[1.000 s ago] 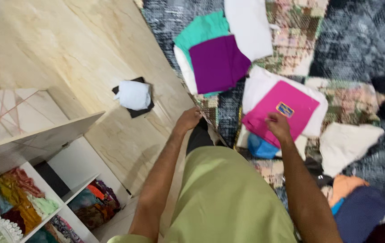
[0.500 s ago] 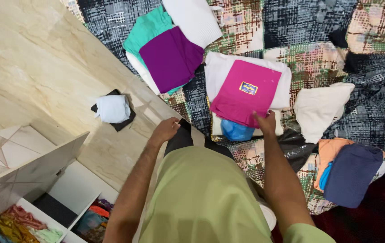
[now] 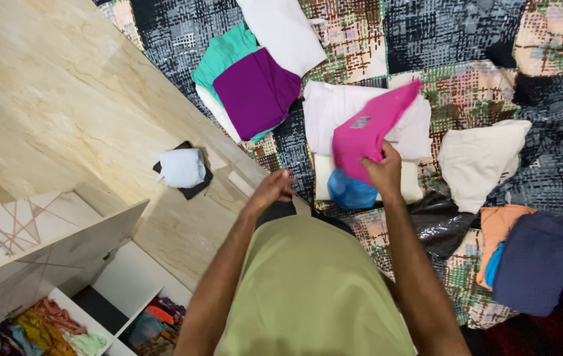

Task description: The person retrieves folded clothes from a wardrobe and places them on a bed. They then fold various garments by hand, including shirts and pants, and stack them neatly on the bed.

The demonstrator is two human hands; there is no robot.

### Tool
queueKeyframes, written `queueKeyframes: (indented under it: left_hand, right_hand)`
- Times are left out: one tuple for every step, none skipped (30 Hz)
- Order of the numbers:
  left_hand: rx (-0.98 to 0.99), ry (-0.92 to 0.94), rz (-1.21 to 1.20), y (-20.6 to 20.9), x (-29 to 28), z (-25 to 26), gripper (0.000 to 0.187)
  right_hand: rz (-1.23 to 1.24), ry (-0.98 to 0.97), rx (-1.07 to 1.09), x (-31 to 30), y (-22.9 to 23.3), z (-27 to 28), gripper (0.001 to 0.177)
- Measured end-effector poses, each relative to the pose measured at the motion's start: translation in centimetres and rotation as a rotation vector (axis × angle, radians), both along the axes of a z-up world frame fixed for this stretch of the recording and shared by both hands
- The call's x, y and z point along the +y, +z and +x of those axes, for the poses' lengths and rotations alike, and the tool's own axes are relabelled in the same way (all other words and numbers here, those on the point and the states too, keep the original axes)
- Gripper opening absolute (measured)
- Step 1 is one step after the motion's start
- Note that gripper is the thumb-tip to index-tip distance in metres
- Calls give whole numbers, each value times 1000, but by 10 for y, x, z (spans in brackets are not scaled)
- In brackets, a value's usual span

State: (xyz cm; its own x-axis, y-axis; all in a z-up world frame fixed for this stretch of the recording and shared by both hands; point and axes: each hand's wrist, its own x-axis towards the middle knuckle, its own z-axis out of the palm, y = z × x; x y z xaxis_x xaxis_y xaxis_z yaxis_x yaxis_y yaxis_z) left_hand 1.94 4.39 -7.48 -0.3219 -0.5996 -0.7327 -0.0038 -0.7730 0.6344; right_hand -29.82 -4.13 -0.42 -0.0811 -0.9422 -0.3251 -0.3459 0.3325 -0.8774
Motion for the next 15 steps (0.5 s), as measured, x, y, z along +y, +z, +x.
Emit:
queueKeyframes:
  left_hand:
    - [122,77,-32,14,-3,-7,95]
    - [274,152,36,25,-12,-17,100]
    - [426,228,106,36,-24,-26,105]
    - [837,284,94,46,-35,-36,99]
    - [938,356,97,56,-45,-43,97]
    - [1038,447,98,65,-54,-50,95]
    - [1090,538,82,74,-61,-53,93]
    - [1083,576,49,82,-64,-53,92]
    - [1083,625,13,90,-69,-51,90]
    - [1078,670,-28,96,-70,-51,88]
    - [1072,685,-52,101,-71,-49,86]
    - [1065,700,-73,105,-69,-47,84]
    - [1070,712,-89,108,-66,-47,83]
    - [1064,712,-97,110,-63,-47,81]
    - [1058,713,-102,110,-58,-47,79]
  right_hand:
    - [-59,90,69,3,24,10,43]
    - [-119,183,141,7,45,19,44]
    - [-125,295,200,11,63,29,43]
    - [-130,408,260,16,78,36,42]
    - [-135,521,321,22,92,43,41]
    - [-196,677,408,28,105,50,40]
    - [-257,832,495,34,117,58,40]
    - [-318,990,583,37,128,64,39]
    - [-234,1029,490,37,140,67,45]
    - [-149,1069,397,37,152,67,51]
    - [-62,1106,304,36,163,67,59]
    - [-124,1052,296,35,171,68,57]
    - [-185,997,287,33,178,68,56]
    - [-244,937,279,32,181,69,55]
    - [-303,806,283,32,178,76,54]
